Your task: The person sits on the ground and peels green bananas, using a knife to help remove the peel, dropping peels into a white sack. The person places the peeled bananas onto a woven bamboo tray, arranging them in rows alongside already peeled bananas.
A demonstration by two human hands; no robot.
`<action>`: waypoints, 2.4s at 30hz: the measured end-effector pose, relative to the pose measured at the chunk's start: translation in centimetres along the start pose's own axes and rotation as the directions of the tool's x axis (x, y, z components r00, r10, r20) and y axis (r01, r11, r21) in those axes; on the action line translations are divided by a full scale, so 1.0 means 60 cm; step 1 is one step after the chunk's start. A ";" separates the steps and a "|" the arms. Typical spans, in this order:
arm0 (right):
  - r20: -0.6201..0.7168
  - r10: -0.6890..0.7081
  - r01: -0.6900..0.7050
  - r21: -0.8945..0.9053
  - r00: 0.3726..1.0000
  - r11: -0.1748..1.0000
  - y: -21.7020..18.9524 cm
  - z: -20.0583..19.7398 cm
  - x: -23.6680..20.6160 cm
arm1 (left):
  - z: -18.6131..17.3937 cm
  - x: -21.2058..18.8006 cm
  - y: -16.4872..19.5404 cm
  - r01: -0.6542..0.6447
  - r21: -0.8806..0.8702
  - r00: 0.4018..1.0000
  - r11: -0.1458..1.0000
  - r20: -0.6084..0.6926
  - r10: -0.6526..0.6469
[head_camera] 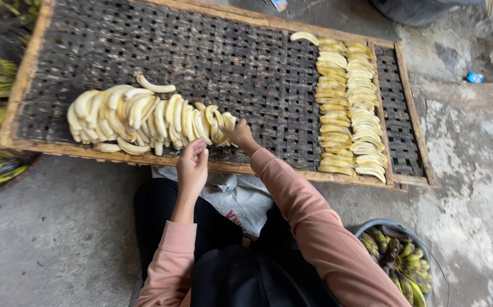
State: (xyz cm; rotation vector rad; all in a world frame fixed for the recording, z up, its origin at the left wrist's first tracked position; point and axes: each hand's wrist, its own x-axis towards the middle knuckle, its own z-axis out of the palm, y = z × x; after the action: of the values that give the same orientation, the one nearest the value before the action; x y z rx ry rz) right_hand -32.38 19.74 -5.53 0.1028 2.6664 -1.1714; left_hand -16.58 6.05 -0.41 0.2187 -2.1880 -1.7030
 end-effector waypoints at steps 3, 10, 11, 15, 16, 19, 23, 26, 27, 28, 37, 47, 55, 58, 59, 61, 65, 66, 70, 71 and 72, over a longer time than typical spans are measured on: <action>0.052 0.069 -0.059 -0.174 0.996 0.983 -0.046 0.007 -0.008 | -0.029 -0.004 0.010 0.020 0.049 1.000 0.999 0.004 -0.021; -0.009 0.074 -0.074 -0.210 0.997 0.975 -0.066 0.008 0.000 | -0.083 -0.011 0.019 0.104 0.131 0.995 0.986 -0.022 -0.102; -0.010 0.067 -0.067 -0.245 0.998 0.967 -0.063 0.011 0.001 | -0.082 -0.009 0.017 0.111 0.137 0.994 0.984 -0.017 -0.109; -0.007 0.019 -0.020 -0.287 1.000 0.958 -0.054 0.026 0.004 | -0.074 -0.004 0.007 0.046 0.157 0.999 0.987 0.006 -0.047; 0.000 -0.008 0.007 -0.260 1.000 0.966 -0.052 0.026 0.006 | -0.071 -0.004 0.004 0.048 0.155 0.999 0.987 0.010 -0.050; 0.055 -0.061 0.071 -0.212 0.997 0.975 -0.038 0.009 0.015 | -0.060 -0.007 -0.005 0.049 0.152 0.998 0.987 0.027 -0.054; 0.189 -0.135 0.173 -0.203 0.973 0.964 -0.022 -0.014 0.026 | -0.043 -0.008 -0.014 0.091 0.127 0.994 0.988 0.046 -0.097; 0.161 -0.172 0.209 -0.252 0.972 0.945 -0.015 -0.015 0.026 | -0.031 -0.009 -0.016 0.116 0.122 0.990 0.986 0.068 -0.125; 0.141 -0.179 0.212 -0.278 0.974 0.937 -0.014 -0.012 0.026 | -0.029 -0.010 -0.016 0.099 0.131 0.992 0.986 0.071 -0.109; 0.128 -0.176 0.204 -0.253 0.976 0.946 -0.013 -0.010 0.025 | -0.027 -0.012 -0.015 0.082 0.141 0.993 0.987 0.074 -0.093; -0.028 -0.043 0.033 -0.292 0.999 0.956 -0.034 0.007 0.009 | -0.029 -0.018 0.007 0.123 0.179 0.986 0.976 0.085 -0.140; -0.042 -0.047 0.021 -0.488 0.998 0.872 -0.031 -0.021 -0.002 | 0.051 -0.008 -0.069 0.256 -0.169 0.956 0.952 0.190 -0.223; 0.275 0.170 -0.246 0.272 0.946 0.930 0.036 -0.126 0.008 | 0.212 0.064 -0.040 0.342 -0.187 0.934 0.921 0.178 -0.310; 0.486 0.192 -0.445 0.484 0.853 0.753 0.072 -0.186 -0.014 | 0.260 0.088 0.002 0.661 -0.189 0.722 0.726 0.422 -0.548; 0.489 0.216 -0.471 0.489 0.845 0.735 0.080 -0.202 -0.021 | 0.272 0.088 0.015 0.789 -0.153 0.572 0.594 0.535 -0.622; 0.485 0.187 -0.449 0.508 0.854 0.735 0.098 -0.229 -0.037 | 0.294 0.081 0.034 0.894 -0.268 0.432 0.358 0.725 -0.536; 0.380 -0.201 0.015 0.439 0.903 0.898 0.152 -0.287 -0.063 | 0.344 0.048 0.040 0.863 -0.496 0.495 0.097 0.789 -0.365; 0.356 -0.344 0.206 0.373 0.869 0.905 0.167 -0.300 -0.068 | 0.357 0.041 0.038 0.858 -0.487 0.509 0.161 0.767 -0.390; 0.319 -0.193 0.142 0.176 0.928 0.974 0.226 -0.326 -0.082 | 0.395 0.010 0.023 0.823 -0.502 0.568 0.267 0.698 -0.436; 0.309 -0.209 0.160 0.177 0.928 0.971 0.239 -0.331 -0.084 | 0.399 0.005 0.019 0.813 -0.523 0.580 0.257 0.689 -0.435; 0.299 -0.224 0.178 0.175 0.928 0.968 0.251 -0.335 -0.086 | 0.402 0.002 0.016 0.798 -0.520 0.602 0.306 0.656 -0.455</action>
State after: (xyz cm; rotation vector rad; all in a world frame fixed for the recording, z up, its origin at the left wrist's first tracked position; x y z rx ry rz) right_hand -28.62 44.86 -1.96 -0.3187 2.3494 -1.3164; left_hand -25.50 28.09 -4.51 0.6370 -1.2867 -3.2855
